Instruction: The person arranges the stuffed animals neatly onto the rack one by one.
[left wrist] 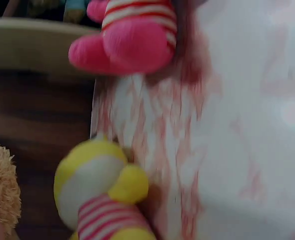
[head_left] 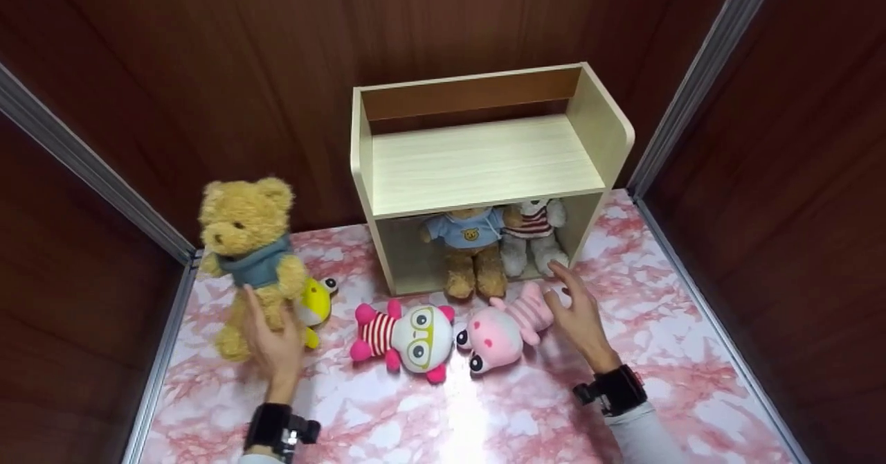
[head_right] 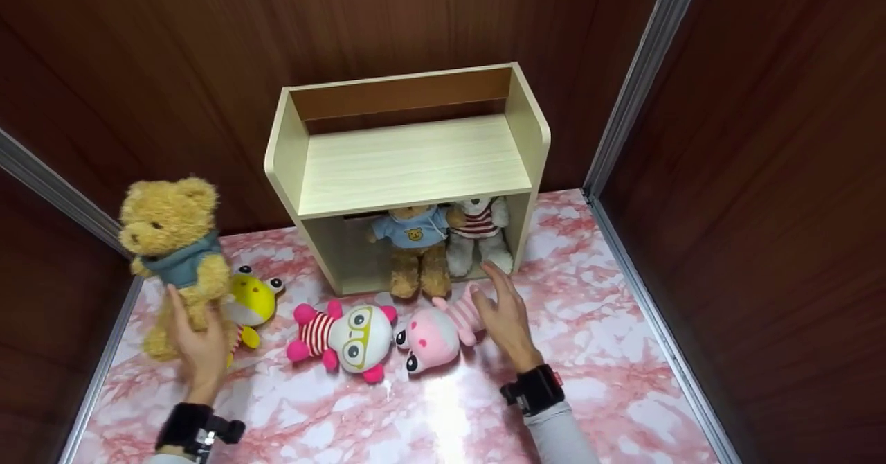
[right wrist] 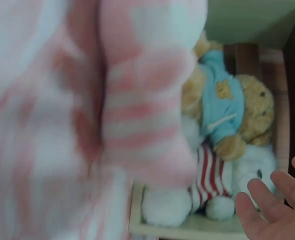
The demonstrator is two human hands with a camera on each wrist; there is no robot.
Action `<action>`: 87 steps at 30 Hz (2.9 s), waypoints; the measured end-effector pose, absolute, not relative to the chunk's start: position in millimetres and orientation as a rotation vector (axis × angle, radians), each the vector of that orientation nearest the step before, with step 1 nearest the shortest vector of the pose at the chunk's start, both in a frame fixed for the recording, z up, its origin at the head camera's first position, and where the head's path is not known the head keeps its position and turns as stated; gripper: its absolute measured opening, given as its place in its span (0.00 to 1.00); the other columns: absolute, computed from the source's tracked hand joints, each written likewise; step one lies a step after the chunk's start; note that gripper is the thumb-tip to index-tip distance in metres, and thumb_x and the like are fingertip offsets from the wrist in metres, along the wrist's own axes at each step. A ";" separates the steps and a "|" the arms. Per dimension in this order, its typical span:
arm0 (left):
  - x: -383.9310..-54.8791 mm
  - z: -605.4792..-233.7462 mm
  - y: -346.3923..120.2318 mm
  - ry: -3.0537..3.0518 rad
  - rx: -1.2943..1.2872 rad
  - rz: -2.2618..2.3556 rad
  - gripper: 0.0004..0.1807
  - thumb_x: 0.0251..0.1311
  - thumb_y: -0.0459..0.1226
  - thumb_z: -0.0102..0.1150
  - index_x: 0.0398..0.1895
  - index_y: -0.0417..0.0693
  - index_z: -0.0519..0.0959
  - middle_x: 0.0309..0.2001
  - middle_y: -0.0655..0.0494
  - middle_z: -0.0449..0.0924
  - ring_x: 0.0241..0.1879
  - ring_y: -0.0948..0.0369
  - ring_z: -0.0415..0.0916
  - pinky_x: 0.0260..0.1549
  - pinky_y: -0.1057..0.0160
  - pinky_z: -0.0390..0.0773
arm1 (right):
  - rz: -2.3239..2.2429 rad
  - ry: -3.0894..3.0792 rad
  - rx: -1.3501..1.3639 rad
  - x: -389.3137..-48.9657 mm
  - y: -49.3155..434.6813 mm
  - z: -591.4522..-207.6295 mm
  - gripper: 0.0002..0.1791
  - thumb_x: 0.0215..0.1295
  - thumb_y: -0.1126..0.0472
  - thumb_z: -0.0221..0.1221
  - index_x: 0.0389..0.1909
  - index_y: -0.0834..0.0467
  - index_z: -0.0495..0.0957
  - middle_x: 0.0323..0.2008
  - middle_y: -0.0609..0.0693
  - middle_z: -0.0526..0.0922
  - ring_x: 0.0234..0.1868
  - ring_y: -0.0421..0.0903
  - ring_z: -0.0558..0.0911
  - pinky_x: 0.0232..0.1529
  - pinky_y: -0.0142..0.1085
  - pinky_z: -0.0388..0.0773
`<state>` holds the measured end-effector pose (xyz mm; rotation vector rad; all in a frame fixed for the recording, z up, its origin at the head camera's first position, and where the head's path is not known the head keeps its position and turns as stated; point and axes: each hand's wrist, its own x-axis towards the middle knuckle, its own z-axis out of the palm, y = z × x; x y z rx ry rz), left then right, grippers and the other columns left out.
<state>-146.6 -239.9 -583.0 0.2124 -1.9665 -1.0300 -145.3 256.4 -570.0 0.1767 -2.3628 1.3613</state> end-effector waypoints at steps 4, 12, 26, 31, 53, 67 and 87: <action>-143.3 -585.8 -210.3 -1.904 0.077 -1.010 0.36 0.64 0.31 0.63 0.76 0.35 0.65 0.69 0.31 0.70 0.66 0.34 0.67 0.71 0.48 0.62 | 1.470 -2.330 0.168 -144.3 238.4 -565.8 0.27 0.71 0.66 0.62 0.70 0.61 0.74 0.67 0.60 0.77 0.63 0.58 0.78 0.61 0.51 0.76; -136.7 -590.4 -163.4 -1.821 -0.170 -0.948 0.30 0.73 0.51 0.58 0.76 0.60 0.70 0.48 0.28 0.75 0.46 0.33 0.70 0.54 0.40 0.66 | 1.628 -2.299 0.234 -143.2 200.3 -554.9 0.27 0.71 0.74 0.59 0.70 0.68 0.70 0.69 0.66 0.73 0.68 0.64 0.73 0.68 0.59 0.69; -130.1 -605.1 -100.6 -1.860 -0.577 -0.826 0.33 0.73 0.45 0.59 0.79 0.61 0.66 0.37 0.45 0.73 0.36 0.50 0.69 0.38 0.55 0.67 | 1.992 -2.188 0.470 -137.4 154.4 -525.1 0.32 0.73 0.63 0.60 0.75 0.62 0.66 0.71 0.61 0.72 0.68 0.63 0.73 0.69 0.60 0.67; -124.7 -608.6 -83.5 -1.918 -0.615 -0.802 0.30 0.75 0.49 0.56 0.79 0.62 0.66 0.40 0.46 0.74 0.37 0.52 0.70 0.36 0.54 0.70 | 2.081 -2.209 0.357 -136.0 144.1 -520.9 0.37 0.69 0.63 0.61 0.73 0.73 0.60 0.66 0.73 0.72 0.65 0.66 0.75 0.68 0.50 0.72; -109.8 -585.7 -57.9 -1.999 -0.660 -0.929 0.21 0.73 0.41 0.53 0.63 0.44 0.80 0.55 0.39 0.73 0.52 0.47 0.74 0.52 0.48 0.75 | 2.172 -2.076 -0.112 -156.3 155.9 -539.1 0.27 0.63 0.65 0.62 0.60 0.74 0.70 0.55 0.62 0.80 0.52 0.44 0.79 0.58 0.31 0.75; -127.1 -565.3 -70.3 -2.509 -0.263 -2.169 0.46 0.70 0.51 0.60 0.79 0.31 0.55 0.77 0.30 0.57 0.77 0.39 0.53 0.76 0.41 0.52 | 2.377 -2.265 -0.240 -157.7 183.1 -552.6 0.30 0.74 0.47 0.57 0.68 0.63 0.68 0.69 0.60 0.70 0.73 0.56 0.64 0.77 0.55 0.47; -132.7 -582.9 -59.8 -2.258 -0.044 -2.172 0.40 0.57 0.44 0.75 0.67 0.31 0.70 0.60 0.39 0.79 0.60 0.48 0.77 0.67 0.51 0.71 | 2.332 -2.346 0.100 -155.6 157.2 -557.7 0.45 0.74 0.53 0.60 0.80 0.69 0.50 0.63 0.69 0.74 0.62 0.52 0.76 0.65 0.38 0.71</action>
